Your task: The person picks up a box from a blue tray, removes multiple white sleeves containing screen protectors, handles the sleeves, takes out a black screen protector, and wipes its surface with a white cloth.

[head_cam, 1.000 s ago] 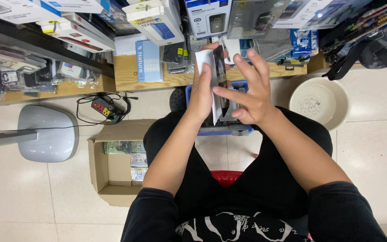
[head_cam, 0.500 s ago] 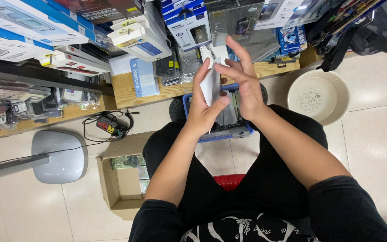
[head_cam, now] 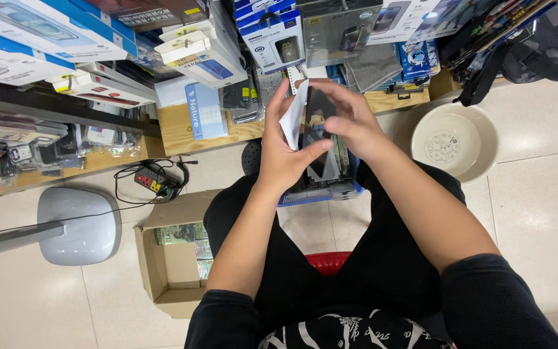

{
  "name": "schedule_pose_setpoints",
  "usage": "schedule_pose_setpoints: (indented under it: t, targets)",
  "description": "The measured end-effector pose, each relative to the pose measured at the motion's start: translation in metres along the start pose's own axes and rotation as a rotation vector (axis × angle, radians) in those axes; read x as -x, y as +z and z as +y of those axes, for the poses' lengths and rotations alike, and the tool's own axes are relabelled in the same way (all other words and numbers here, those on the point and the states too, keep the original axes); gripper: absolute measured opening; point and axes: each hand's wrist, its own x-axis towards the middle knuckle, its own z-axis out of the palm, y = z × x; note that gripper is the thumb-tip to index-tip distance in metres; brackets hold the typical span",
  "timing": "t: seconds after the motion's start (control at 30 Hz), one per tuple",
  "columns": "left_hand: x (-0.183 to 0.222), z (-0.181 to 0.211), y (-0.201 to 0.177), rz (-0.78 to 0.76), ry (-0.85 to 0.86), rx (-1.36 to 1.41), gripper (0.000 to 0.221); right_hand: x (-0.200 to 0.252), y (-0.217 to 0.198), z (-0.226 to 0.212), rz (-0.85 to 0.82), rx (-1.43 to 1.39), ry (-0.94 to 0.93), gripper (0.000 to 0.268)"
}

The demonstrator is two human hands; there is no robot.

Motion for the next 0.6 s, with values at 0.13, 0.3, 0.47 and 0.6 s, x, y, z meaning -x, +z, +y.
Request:
schedule_pose_setpoints:
  t: [0.13,0.3,0.47,0.6]
  targets:
    - [-0.003,0.014,-0.015,0.046,-0.064,0.014,0.092,-0.002,0.014,-0.021,0.128,-0.275,0.046,0.101]
    - [-0.006,0.000,-0.037,0.380,-0.177,0.226,0.069,-0.001,-0.004,-0.022,0.081,-0.617,0.183,0.112]
    - [-0.003,0.006,-0.031,0.354,-0.055,0.418,0.070,0.003,-0.005,-0.037,0.059,-0.778,0.243,0.086]
    - [-0.002,0.012,-0.021,0.213,0.072,0.619,0.076,0.003,-0.003,-0.039,0.141,-0.727,0.241,0.087]
